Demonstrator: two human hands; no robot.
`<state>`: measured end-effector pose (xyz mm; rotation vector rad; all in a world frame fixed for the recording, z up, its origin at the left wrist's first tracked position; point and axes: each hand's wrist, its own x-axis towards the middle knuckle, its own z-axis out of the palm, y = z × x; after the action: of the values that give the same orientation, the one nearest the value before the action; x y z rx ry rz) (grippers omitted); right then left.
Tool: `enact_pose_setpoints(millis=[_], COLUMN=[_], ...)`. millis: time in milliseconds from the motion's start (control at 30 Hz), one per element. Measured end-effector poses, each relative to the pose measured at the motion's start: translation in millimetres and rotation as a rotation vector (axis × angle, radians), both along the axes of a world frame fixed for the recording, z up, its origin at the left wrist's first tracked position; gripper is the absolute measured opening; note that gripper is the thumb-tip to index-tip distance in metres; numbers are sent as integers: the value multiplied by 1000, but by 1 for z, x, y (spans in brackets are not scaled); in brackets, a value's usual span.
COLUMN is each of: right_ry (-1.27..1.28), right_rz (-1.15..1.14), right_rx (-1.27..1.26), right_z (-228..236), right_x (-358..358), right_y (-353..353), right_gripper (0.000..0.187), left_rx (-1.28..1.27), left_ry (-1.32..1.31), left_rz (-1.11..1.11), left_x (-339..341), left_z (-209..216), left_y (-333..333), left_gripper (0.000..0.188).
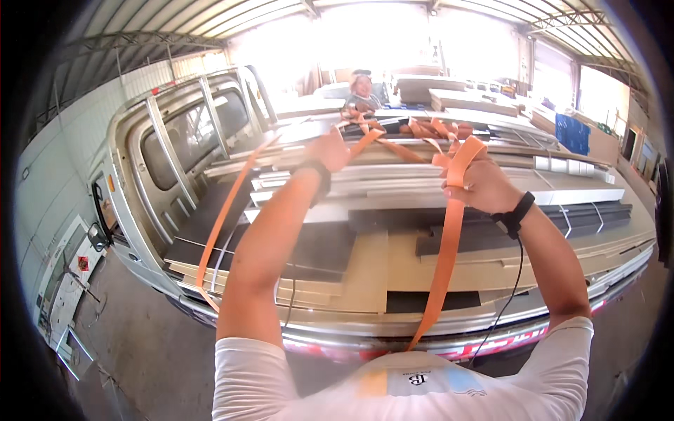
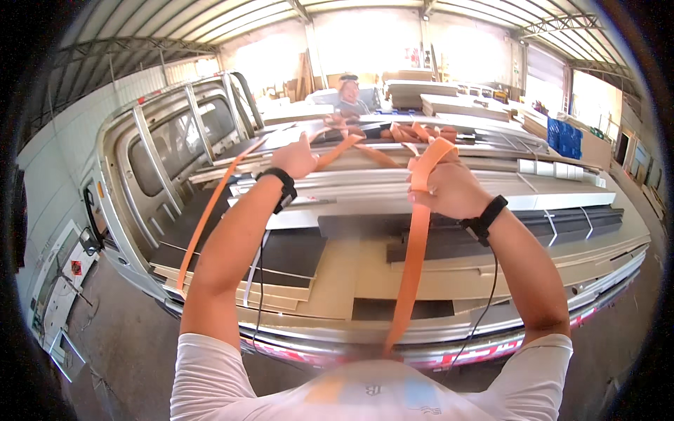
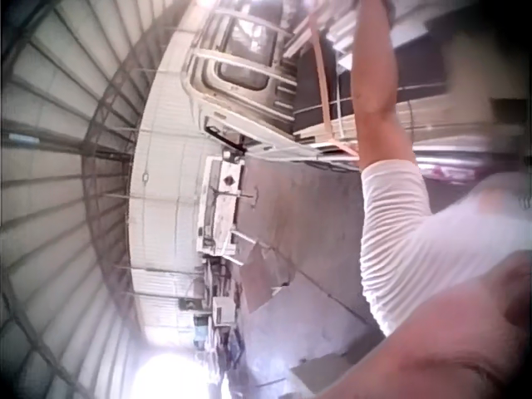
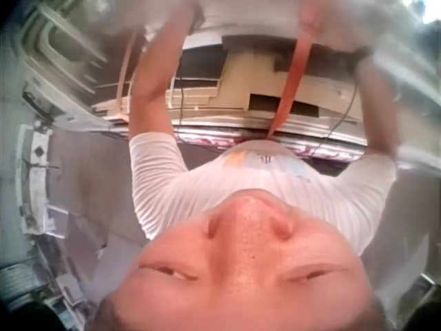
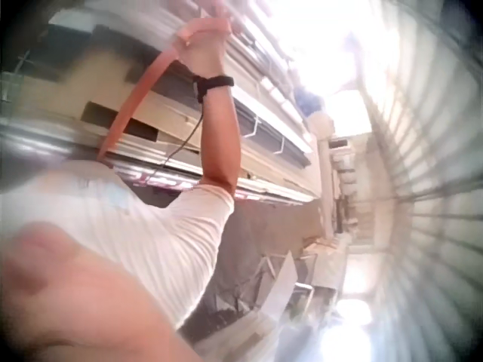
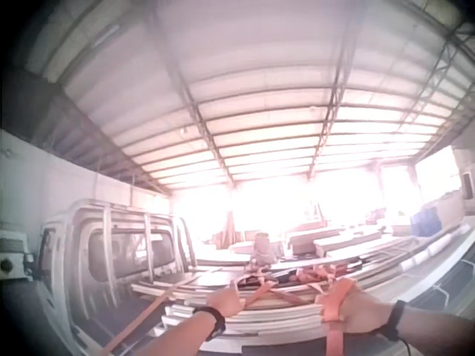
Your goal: Securing a stack of wooden boards on a truck bed using an orange ratchet strap.
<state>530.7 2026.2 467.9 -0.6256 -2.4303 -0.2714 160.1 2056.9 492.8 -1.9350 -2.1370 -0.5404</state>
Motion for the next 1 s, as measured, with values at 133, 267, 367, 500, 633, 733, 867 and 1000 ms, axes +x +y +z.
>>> enact_pose_setpoints(millis=[133, 267, 367, 500, 633, 733, 867, 1000], right_ry=[-56, -80, -76, -101, -73, -26, -137, -37], right_rz=[49, 51, 92, 69, 46, 112, -50, 38], right_rx=[-21, 37, 19, 35, 71, -30, -221, -228], right_z=[1, -3, -7, -14, -25, -42, -65, -64], right_x=[-4, 0, 1, 3, 9, 14, 23, 28], right_y=[8, 16, 26, 40, 55, 80, 106, 100], right_gripper=[24, 24, 25, 26, 32, 36, 34, 40], left_rx=[34, 0, 19, -1, -88, -74, -82, -77], left_ry=[21, 11, 20, 77, 265, 184, 184, 174], left_rz=[41, -20, -8, -12, -34, -16, -20, -27], left_x=[11, 35, 44, 51, 63, 70, 83, 111], left_z=[1, 13, 12, 8, 10, 1, -11, -5], left_y=[-2, -9, -2, 12, 15, 30, 46, 54], left_gripper=[87, 93, 94, 90, 88, 89, 90, 88])
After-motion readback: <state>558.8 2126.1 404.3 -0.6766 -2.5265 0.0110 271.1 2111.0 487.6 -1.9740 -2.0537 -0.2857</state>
